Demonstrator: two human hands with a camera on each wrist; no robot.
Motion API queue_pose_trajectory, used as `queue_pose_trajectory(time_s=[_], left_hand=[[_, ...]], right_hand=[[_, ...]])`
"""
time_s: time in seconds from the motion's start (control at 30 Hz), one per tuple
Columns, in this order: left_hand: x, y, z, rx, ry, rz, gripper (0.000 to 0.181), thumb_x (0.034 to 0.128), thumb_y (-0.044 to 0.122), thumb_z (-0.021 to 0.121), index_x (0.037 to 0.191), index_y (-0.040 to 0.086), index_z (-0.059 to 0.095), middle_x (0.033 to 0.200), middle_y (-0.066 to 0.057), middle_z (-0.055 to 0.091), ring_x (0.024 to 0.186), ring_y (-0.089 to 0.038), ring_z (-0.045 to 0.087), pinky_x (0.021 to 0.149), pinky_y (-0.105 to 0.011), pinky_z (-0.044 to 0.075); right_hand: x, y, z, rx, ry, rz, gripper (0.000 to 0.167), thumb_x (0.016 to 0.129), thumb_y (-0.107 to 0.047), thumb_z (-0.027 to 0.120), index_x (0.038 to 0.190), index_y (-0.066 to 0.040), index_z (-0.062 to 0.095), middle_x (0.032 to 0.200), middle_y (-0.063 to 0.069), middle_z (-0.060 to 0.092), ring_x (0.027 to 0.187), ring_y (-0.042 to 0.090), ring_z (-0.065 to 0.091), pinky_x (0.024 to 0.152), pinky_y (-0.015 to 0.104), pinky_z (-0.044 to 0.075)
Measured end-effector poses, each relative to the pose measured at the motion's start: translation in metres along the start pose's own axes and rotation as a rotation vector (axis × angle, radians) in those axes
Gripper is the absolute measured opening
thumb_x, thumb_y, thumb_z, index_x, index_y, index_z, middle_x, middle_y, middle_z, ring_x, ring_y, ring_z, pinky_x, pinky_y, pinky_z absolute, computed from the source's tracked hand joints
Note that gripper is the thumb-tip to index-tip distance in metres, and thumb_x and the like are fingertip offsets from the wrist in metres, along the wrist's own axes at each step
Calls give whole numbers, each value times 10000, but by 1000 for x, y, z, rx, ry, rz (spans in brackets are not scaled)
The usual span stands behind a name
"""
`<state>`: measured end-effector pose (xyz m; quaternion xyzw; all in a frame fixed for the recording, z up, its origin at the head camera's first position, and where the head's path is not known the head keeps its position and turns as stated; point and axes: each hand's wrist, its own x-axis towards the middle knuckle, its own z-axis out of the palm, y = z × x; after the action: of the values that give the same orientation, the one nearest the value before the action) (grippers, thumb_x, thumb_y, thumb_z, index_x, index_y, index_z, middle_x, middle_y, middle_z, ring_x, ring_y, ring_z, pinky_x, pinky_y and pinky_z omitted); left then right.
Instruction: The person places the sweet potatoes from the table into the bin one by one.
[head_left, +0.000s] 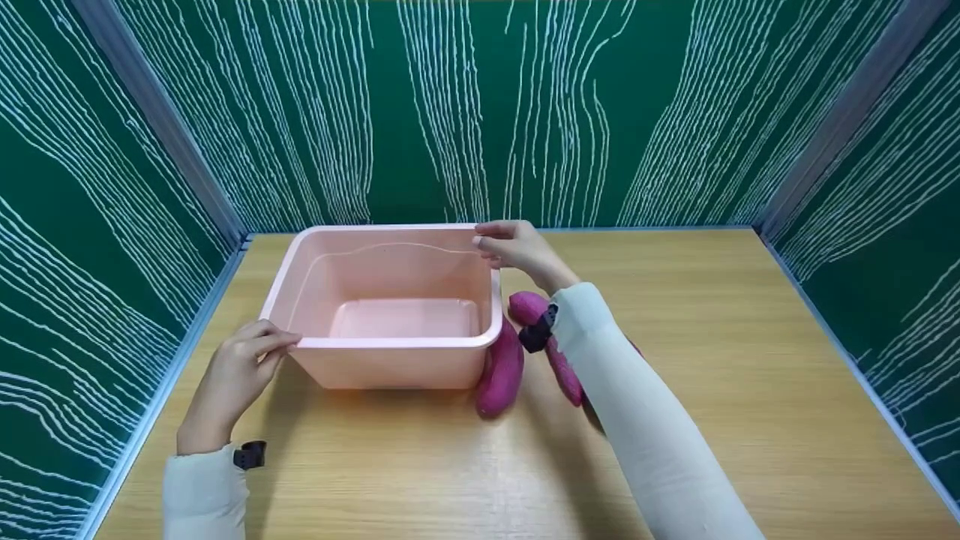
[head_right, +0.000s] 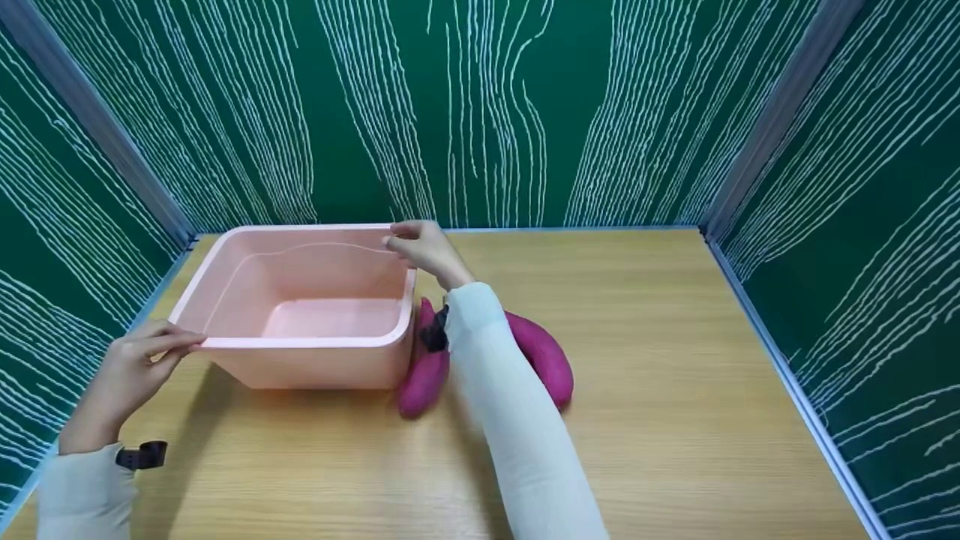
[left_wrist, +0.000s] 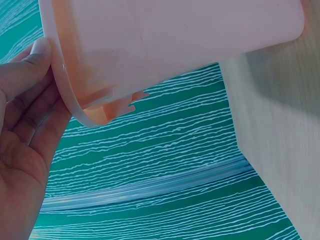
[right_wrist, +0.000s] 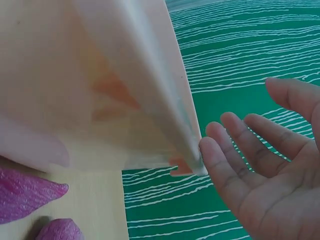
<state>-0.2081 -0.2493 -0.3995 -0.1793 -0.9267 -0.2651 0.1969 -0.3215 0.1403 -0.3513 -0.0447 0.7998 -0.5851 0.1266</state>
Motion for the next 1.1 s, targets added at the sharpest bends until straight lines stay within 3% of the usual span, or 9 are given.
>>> queue_pose_trajectory(time_s=[0.5, 1.1], left_hand=[[-1, 0, 0, 0, -13, -19, 249, 795, -65, 721, 1022, 32, 748, 1006, -145, 677, 1032, -377, 615, 848, -532, 529], [-1, -1, 0, 1, -4, -13, 244, 781, -80, 727, 1003, 18, 750, 984, -138, 676, 1017, -377, 635, 849, -512, 533]], right_hand=[[-15, 24, -19, -35, 27, -31, 477, 950, -292, 601, 1377, -100, 507, 1364, 102, 549, 1211, 276, 538, 1035, 427, 493], [-43, 74, -54, -1, 67, 45, 557, 949, -340, 597, 1421, -90, 443, 1399, 111, 507, 1286, 270, 484, 1098, 417, 432]])
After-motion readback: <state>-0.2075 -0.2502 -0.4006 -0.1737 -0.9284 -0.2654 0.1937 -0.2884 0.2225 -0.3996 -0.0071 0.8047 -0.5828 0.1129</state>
